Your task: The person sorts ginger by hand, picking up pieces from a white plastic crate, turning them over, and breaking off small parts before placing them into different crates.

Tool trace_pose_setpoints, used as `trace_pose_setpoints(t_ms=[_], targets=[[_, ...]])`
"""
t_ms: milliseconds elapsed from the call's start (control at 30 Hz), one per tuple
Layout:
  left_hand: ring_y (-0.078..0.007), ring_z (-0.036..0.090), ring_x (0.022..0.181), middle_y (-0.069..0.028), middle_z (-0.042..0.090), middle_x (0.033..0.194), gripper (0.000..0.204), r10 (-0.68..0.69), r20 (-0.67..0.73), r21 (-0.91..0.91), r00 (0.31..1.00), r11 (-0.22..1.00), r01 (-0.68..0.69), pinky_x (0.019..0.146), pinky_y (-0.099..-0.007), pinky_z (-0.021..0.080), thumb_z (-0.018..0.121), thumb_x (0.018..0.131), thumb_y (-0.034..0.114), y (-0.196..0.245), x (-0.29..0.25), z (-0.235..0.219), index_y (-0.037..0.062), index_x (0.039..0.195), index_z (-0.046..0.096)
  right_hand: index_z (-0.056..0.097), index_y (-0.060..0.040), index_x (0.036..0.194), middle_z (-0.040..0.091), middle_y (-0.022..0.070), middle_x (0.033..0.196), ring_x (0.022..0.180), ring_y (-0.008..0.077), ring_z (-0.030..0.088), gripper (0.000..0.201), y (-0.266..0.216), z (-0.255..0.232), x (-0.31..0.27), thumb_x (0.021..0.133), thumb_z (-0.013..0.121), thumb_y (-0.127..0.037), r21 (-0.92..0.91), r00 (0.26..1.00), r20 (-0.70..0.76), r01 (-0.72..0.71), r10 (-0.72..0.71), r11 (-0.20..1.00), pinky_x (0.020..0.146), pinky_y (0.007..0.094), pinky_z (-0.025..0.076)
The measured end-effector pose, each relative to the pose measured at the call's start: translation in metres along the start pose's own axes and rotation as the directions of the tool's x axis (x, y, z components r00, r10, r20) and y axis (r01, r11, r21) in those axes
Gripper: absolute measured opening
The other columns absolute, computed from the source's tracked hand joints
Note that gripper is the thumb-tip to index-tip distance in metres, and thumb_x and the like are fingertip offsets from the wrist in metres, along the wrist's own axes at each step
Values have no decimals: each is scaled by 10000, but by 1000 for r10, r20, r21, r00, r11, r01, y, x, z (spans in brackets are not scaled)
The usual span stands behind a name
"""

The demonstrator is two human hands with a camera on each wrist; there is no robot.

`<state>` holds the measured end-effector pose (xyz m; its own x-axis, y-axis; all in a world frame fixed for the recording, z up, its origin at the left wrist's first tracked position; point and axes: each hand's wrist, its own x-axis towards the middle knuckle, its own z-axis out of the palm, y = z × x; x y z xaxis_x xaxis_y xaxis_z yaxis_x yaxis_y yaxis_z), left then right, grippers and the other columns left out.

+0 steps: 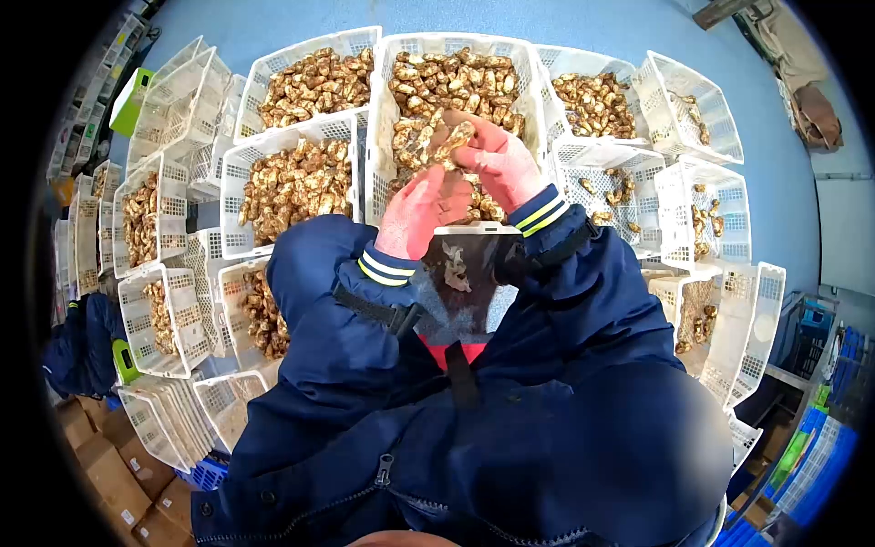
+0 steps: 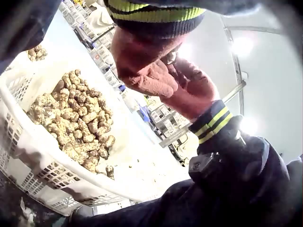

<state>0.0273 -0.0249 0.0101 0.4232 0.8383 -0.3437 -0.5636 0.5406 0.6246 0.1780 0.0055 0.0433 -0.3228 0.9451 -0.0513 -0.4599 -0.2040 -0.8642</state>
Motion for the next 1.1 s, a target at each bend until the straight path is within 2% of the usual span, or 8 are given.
trace_pose_setpoints(t_ms=[333, 533, 600, 667, 767, 867, 933, 1100], targets=[[-222, 580, 831, -153, 577, 972, 379, -36, 82, 83, 996, 996, 29, 752, -346, 479, 462, 889, 319, -8, 3, -5, -4, 1086, 486, 363, 21, 1250, 570, 109, 1040, 828, 119, 543, 524, -9, -43, 3, 771, 525, -117, 198, 984, 165, -92, 60, 976, 773, 252, 410], [-215, 585, 827, -138, 586, 963, 388, -34, 34, 64, 999, 997, 32, 765, -343, 475, 471, 883, 321, -8, 1, -8, -7, 1090, 494, 519, -29, 1036, 566, 43, 942, 902, 172, 509, 287, -37, -125, 30, 866, 458, -252, 373, 880, -474, 170, 30, 912, 850, 356, 387], [-216, 588, 831, -138, 588, 966, 386, -41, 53, 50, 998, 998, 39, 766, -338, 473, 481, 878, 313, -6, 0, -5, -9, 1091, 493, 486, -41, 1079, 540, 154, 1090, 987, 226, 513, 265, -35, -222, 41, 887, 431, -216, 215, 895, -274, 413, -351, 885, 902, 376, 378], [-215, 591, 836, -143, 590, 969, 377, -6, 55, 35, 998, 999, 4, 761, -327, 470, 478, 878, 305, -9, -3, -2, -8, 1088, 502, 474, -39, 1121, 542, 190, 1079, 1057, 273, 492, 342, -32, -224, 61, 901, 392, -287, 335, 594, -804, 440, 9, 833, 958, 381, 362], [-205, 589, 842, -134, 596, 965, 390, -6, 60, 30, 998, 1000, 4, 755, -316, 466, 457, 886, 318, -3, -9, 9, -10, 1092, 503, 498, -100, 1143, 580, 178, 1022, 1010, 270, 531, 322, -1, -168, 84, 891, 408, -278, -185, 825, -555, -247, 106, 951, 929, 367, 394], [-185, 585, 849, -123, 595, 976, 382, -28, 54, -22, 998, 999, 29, 756, -307, 459, 465, 886, 319, 8, -17, 19, -6, 1083, 506, 508, -71, 1142, 584, 162, 1043, 1014, 239, 539, 379, 46, -130, 130, 843, 467, -300, -832, 838, -351, -484, 417, 271, 857, 326, 441], [-177, 576, 846, -124, 587, 981, 373, -33, 53, -97, 998, 995, 38, 756, -292, 453, 453, 898, 298, 15, -18, 19, -19, 1090, 493, 550, -59, 1080, 594, 124, 1041, 992, 221, 554, 379, 89, -126, 151, 803, 497, -313, -910, 912, -249, -106, 325, -400, 806, 323, 458], [-180, 566, 856, -147, 577, 971, 346, -30, -15, -198, 999, 980, 26, 774, -286, 448, 424, 915, 251, 30, -14, 13, -48, 1080, 479, 567, -107, 975, 619, 114, 926, 923, 246, 578, 233, 151, -134, 170, 790, 466, -208, -783, 919, -286, -61, 271, -619, 731, 364, 476]])
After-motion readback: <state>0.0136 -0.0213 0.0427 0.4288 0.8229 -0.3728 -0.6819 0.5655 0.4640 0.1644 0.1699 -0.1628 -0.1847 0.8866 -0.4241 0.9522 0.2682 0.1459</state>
